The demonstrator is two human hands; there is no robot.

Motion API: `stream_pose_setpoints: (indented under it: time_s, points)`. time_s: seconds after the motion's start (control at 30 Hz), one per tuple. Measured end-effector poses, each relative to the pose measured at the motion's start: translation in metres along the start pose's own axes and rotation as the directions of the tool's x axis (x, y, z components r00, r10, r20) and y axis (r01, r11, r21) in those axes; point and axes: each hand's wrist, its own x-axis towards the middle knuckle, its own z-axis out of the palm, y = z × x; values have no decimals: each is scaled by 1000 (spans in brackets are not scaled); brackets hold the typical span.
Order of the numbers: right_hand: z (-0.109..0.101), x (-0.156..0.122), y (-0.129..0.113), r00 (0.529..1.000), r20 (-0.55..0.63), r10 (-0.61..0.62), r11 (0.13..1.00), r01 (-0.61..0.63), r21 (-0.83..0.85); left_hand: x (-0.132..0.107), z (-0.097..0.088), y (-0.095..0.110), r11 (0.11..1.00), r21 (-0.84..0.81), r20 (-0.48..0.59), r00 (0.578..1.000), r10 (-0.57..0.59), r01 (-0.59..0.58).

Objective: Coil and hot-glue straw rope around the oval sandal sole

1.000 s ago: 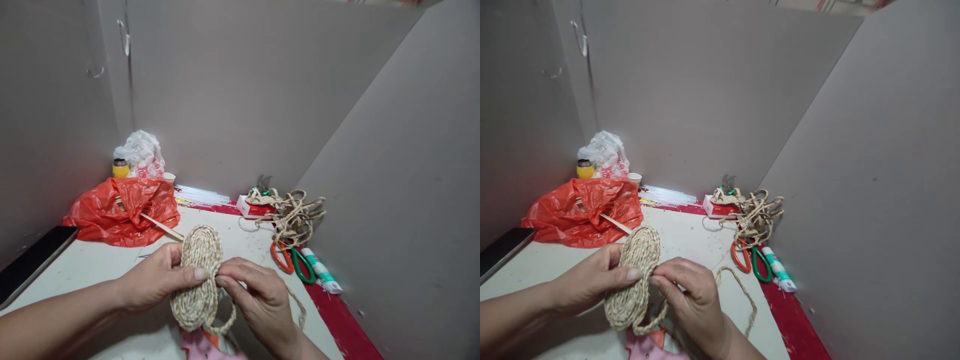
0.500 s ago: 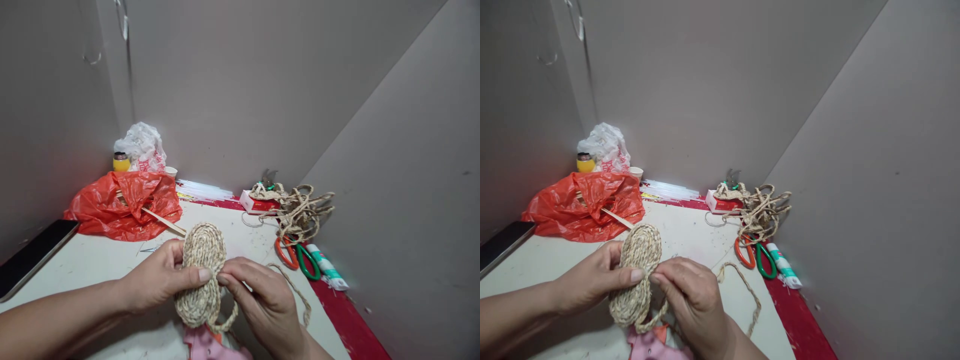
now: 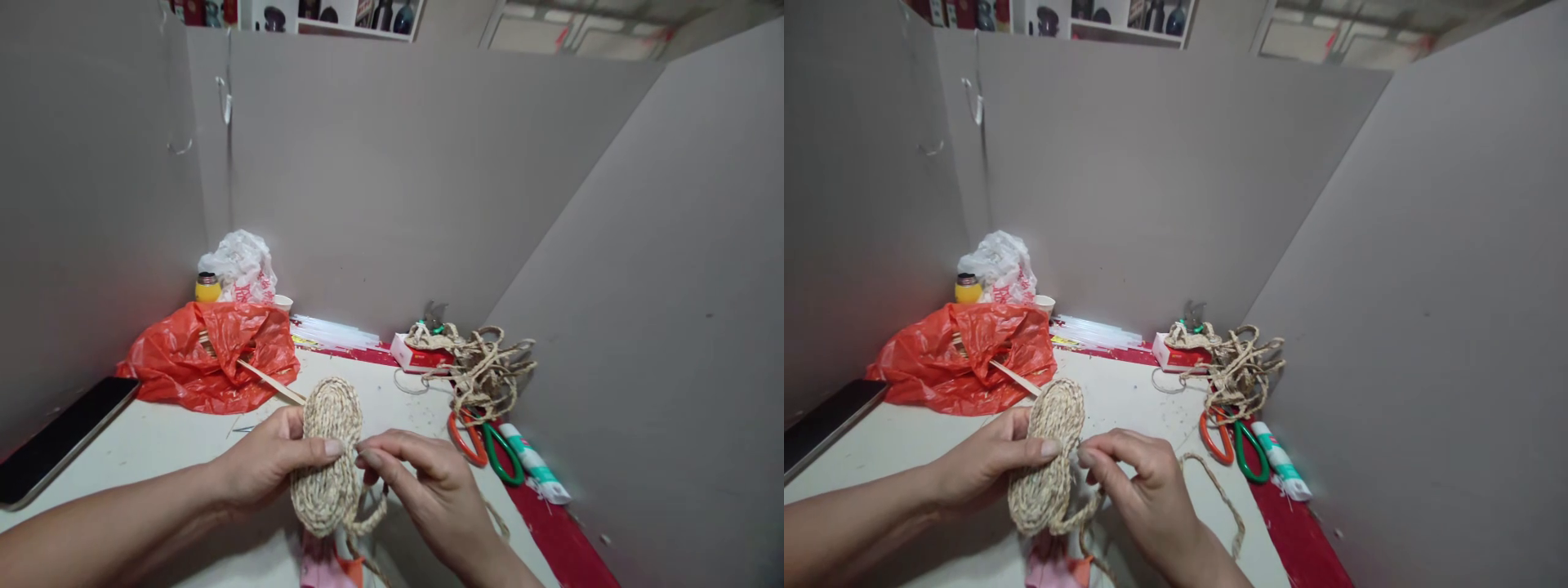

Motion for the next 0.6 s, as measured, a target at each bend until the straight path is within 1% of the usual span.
stream_pose_setpoints:
  time_s: [0.13,0.3,0.47,0.6]
  points:
    - [3,-1,4,991,23,-133,990,133,-45,-1,-1,-3,1000,-7,18,1000,-24,24]
    - [3,-1,7,969,52,-240,963,244,-111,-1,-2,-7,999,-22,14,999,-31,31]
    - [2,-3,10,949,77,-305,936,314,-160,-2,0,-6,999,6,-6,999,-38,38]
    - [5,-5,8,939,60,-338,919,343,-192,-2,3,-2,997,23,-50,996,-68,69]
